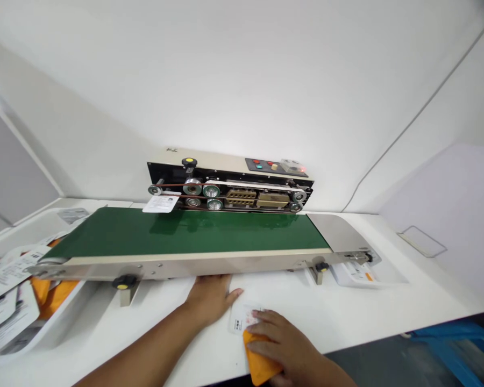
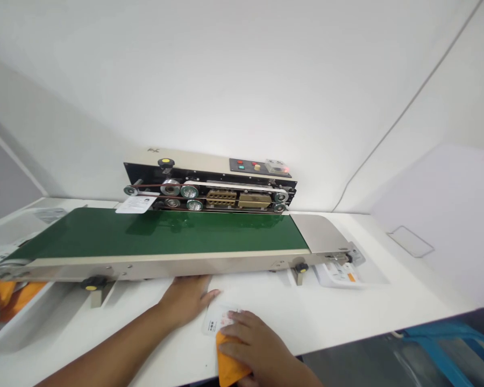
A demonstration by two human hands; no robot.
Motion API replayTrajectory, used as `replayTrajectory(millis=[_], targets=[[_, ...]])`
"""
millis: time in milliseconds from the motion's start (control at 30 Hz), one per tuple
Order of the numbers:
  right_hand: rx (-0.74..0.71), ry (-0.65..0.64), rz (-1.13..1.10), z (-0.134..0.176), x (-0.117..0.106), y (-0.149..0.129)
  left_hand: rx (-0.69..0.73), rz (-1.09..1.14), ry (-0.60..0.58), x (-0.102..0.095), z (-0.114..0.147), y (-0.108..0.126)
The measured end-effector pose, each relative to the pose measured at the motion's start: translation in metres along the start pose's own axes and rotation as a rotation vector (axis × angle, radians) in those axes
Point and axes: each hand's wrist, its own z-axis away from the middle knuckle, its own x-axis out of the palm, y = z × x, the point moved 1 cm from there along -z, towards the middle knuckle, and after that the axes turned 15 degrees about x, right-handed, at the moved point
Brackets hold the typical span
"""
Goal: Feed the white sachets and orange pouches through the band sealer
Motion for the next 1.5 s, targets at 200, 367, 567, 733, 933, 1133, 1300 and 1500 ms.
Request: replayTrajectory(millis=[200, 367, 567, 733, 933, 1133, 1300, 1500], targets=[[0.034, 0.233, -0.145, 0.007, 0.002, -0.002, 0.606, 0.24, -0.125, -0.001, 0.007, 0.013], [0.497, 0.556, -0.601, 0.017, -0.008, 0.005, 0.563, 0.222, -0.087, 0.006, 0.005, 0.011], [0.935, 0.87, -1.173, 0.006, -0.053, 0.008, 0.568, 0.201, -0.07, 0.007, 0.005, 0.011], [0.837, 0.775, -1.302, -0.003, -0.085, 0.007, 0.561, 0.204, -0.085, 0.003, 0.005, 0.013], [0.75, 0.817, -1.203, -0.003, -0.104, 0.018, 0.534, 0.188, -0.118, 0.0, 0.005, 0.016], [0.74, 0.99, -1.12, -0.009, -0.152, 0.065, 0.542, 0.206, -0.126, 0.003, 0.008, 0.013], [0.849, 1.032, -1.128, -0.021, -0.201, 0.133, 0.542, 0.219, -0.115, 0.004, 0.008, 0.012], [0.927, 0.983, -1.184, -0.047, -0.212, 0.163, 0.544, 0.249, -0.113, 0.003, 0.007, 0.011]])
